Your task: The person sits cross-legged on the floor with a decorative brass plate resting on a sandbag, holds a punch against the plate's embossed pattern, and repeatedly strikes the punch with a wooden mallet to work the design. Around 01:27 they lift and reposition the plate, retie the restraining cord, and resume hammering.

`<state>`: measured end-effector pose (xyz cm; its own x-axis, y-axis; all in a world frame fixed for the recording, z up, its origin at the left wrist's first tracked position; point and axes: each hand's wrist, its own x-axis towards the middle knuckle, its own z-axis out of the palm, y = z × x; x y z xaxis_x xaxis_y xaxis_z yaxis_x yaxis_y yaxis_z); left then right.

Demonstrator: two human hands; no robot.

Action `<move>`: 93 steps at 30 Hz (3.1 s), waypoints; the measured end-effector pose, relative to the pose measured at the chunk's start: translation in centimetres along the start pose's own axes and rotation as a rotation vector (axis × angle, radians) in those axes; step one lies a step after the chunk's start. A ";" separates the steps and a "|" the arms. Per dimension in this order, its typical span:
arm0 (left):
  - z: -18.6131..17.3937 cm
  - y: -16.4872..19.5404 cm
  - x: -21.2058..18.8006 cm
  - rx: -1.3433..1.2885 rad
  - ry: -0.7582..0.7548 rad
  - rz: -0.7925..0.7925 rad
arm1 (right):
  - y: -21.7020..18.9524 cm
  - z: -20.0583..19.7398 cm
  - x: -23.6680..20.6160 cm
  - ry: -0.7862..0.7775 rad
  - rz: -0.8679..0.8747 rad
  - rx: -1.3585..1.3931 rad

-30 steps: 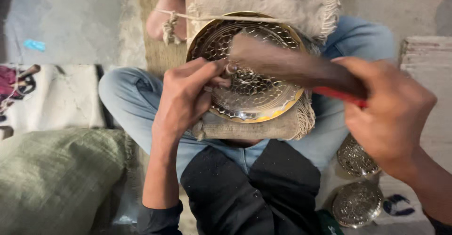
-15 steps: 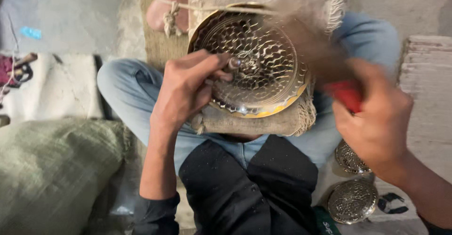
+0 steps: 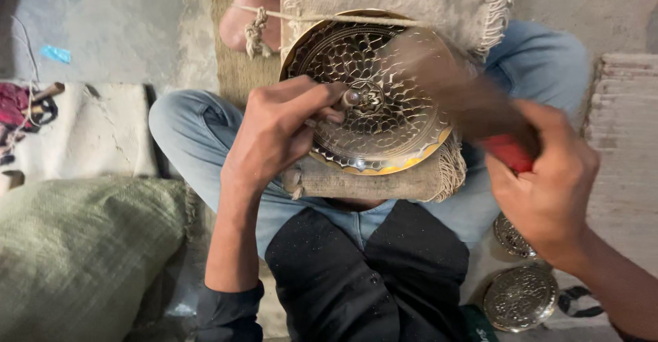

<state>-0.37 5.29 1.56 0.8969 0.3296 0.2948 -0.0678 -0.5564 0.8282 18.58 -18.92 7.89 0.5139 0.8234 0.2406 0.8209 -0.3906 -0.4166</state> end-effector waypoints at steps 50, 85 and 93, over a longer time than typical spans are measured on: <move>0.0 0.3 0.6 0.019 0.006 0.031 | 0.5 0.2 0.2 0.075 0.147 0.246; -0.4 0.1 1.2 0.029 -0.014 0.083 | 0.7 0.5 -0.9 0.056 0.124 0.199; -0.4 0.1 1.0 0.033 -0.029 0.079 | 0.8 0.2 -0.8 -0.054 -0.023 -0.143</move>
<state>0.39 5.85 2.17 0.9018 0.2618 0.3440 -0.1246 -0.6045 0.7868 18.78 -19.79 7.21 0.4840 0.8520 0.1996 0.8611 -0.4233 -0.2815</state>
